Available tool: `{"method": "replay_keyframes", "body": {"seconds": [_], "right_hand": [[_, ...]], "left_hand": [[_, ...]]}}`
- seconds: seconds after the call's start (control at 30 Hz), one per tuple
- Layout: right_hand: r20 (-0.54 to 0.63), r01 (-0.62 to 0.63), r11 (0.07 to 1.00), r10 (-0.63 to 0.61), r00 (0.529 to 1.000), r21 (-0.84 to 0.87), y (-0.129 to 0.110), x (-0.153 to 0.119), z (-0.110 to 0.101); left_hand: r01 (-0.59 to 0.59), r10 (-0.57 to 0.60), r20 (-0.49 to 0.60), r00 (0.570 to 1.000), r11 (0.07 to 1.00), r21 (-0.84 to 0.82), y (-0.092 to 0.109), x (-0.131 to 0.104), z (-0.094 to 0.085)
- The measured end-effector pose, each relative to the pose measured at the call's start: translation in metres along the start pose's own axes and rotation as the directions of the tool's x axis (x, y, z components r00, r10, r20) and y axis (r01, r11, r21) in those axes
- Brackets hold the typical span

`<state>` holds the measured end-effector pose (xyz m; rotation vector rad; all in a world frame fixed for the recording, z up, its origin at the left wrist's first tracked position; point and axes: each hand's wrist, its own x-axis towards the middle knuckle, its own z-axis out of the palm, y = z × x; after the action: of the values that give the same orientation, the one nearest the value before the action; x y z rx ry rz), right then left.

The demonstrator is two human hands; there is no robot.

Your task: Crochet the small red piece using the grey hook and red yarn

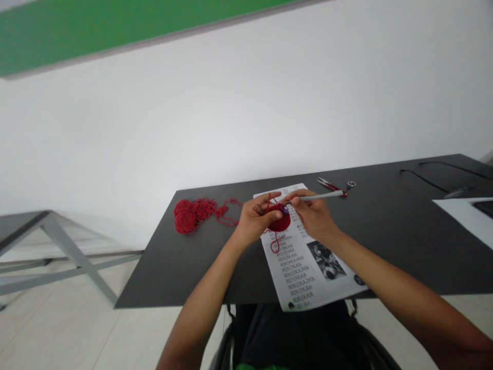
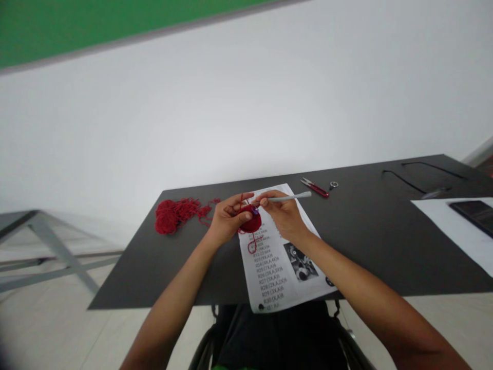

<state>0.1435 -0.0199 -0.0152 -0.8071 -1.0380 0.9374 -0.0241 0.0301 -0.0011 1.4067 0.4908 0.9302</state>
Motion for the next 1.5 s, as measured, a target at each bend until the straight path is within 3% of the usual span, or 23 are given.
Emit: {"method": "replay_keyframes", "body": {"seconds": [0.2, 0.63, 0.8, 0.97, 1.27, 1.5], "right_hand": [[-0.018, 0.135, 0.968, -0.142, 0.990, -0.211, -0.011, -0.004, 0.001], [0.064, 0.278, 0.905, -0.272, 0.960, -0.322, -0.017, -0.004, -0.006], [0.120, 0.377, 0.851, -0.358, 0.926, -0.367, -0.016, -0.004, -0.007], [0.227, 0.490, 0.757, -0.435, 0.871, -0.433, -0.014, -0.003, -0.009], [0.426, 0.686, 0.572, -0.538, 0.727, -0.449, -0.007, -0.003, -0.014], [0.573, 0.815, 0.263, -0.601, 0.557, -0.516, -0.011, 0.000, -0.012]], "left_hand": [[0.036, -0.036, -0.006, 0.999, 0.999, -0.017, 0.003, -0.001, 0.002], [0.072, -0.072, -0.004, 0.997, 0.997, -0.034, 0.006, -0.003, 0.004], [0.075, -0.075, -0.017, 0.997, 0.997, -0.031, 0.006, -0.002, 0.005], [0.076, -0.076, -0.042, 0.996, 0.997, 0.004, 0.005, -0.002, 0.005], [0.054, -0.049, -0.079, 0.996, 0.996, 0.064, 0.000, -0.003, 0.006], [0.043, -0.045, -0.094, 0.994, 0.999, -0.031, -0.001, -0.004, 0.010]]}}
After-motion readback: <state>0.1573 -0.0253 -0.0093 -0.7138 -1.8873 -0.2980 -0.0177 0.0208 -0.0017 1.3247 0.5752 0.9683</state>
